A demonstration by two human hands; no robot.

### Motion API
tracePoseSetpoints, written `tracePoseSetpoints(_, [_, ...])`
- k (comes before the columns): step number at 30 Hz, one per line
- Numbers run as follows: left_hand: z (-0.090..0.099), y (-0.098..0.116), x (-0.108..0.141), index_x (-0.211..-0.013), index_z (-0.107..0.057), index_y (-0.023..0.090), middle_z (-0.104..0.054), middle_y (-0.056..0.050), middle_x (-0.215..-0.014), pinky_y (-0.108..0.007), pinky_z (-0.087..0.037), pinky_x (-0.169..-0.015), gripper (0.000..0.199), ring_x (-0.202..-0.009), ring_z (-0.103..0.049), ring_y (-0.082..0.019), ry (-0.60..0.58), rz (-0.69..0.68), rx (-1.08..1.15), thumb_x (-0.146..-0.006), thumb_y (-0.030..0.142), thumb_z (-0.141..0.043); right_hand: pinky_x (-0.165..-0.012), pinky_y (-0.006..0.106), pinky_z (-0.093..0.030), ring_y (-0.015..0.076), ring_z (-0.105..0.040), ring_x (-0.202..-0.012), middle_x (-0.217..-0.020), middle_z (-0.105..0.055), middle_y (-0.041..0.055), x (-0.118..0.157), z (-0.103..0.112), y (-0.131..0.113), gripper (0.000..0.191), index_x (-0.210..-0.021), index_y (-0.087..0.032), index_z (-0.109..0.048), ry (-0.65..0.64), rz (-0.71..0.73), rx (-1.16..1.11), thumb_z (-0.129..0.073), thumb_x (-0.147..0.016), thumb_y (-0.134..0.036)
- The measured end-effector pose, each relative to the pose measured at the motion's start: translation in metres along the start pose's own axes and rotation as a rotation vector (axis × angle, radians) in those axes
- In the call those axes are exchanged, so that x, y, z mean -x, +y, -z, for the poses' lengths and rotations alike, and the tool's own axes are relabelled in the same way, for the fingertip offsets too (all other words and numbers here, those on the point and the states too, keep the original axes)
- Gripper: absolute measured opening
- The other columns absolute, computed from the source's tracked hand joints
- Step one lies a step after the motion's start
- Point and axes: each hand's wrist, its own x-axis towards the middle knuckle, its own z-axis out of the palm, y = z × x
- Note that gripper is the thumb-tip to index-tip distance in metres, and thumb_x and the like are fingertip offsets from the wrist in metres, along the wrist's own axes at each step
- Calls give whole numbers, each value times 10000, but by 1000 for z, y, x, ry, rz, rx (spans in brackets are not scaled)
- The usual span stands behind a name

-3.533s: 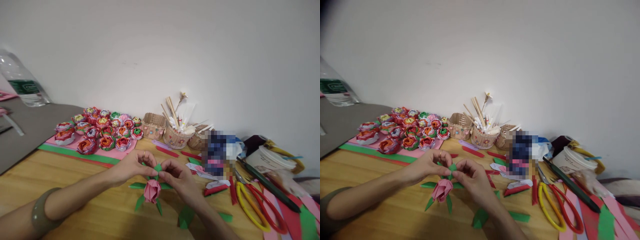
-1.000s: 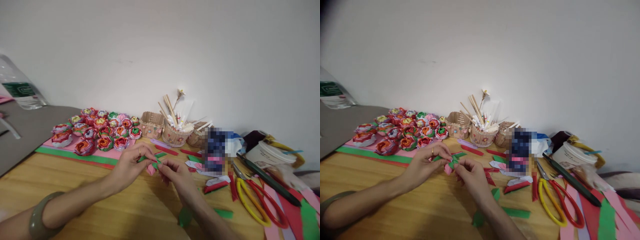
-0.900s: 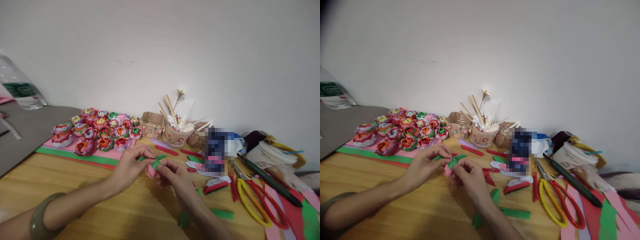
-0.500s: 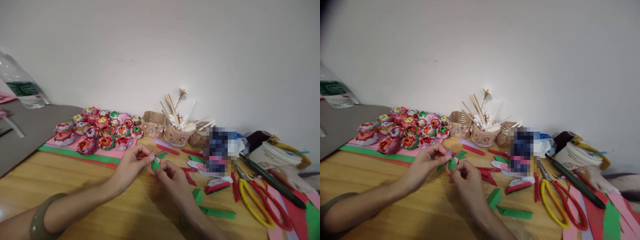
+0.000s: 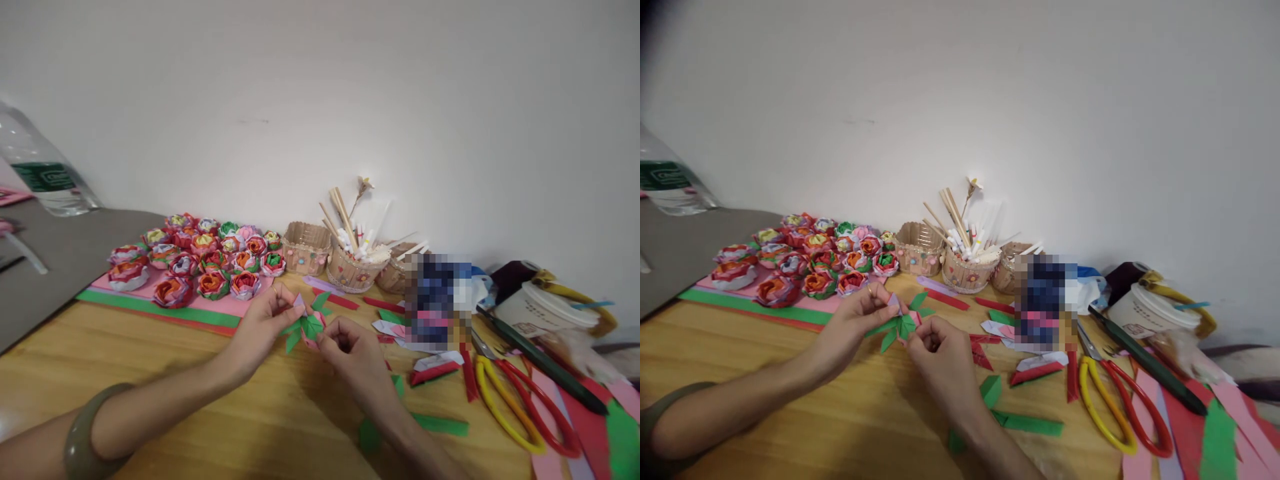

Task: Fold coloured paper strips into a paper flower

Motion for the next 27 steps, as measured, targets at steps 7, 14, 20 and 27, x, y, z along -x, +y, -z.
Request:
tracePoseSetpoints(7, [3, -4, 2, -674, -484, 174, -567, 30, -700, -248, -450, -631, 253, -670, -549, -119, -5, 31, 18, -669, 310, -697, -619, 242, -434, 147, -558, -714, -807, -629, 22, -8, 13, 1, 169, -817, -181, -622, 288, 214, -12, -562, -736, -317])
tracePoseSetpoints(14, [-3, 2, 0, -627, -534, 152, -588, 21, -648, -239, -435, -655, 197, -652, -549, -110, -86, 40, -86, -586, 187, -724, -680, 281, -487, 166, -618, -710, -759, -679, 27, -5, 9, 5, 133, -833, -177, -658, 184, 315, 67, -579, -754, -250])
tracePoseSetpoints(20, [-5, 3, 3, -706, -593, 161, -636, -1, -694, -269, -466, -681, 191, -686, -597, -139, -96, 21, -103, -563, 139, -719, -691, 277, -511, 164, -638, -756, -807, -693, 38, -1, 9, 3, 88, -817, -195, -651, 217, 557, 153, -619, -739, -169])
tracePoseSetpoints(27, [-5, 8, 9, -703, -675, 171, -659, -30, -711, -272, -477, -648, 48, -692, -599, -159, -108, -218, -235, -663, 151, -658, -715, 262, -526, 160, -656, -814, -886, -705, 44, 1, 12, 4, 229, -950, -219, -649, 191, 738, 232, -605, -762, -97])
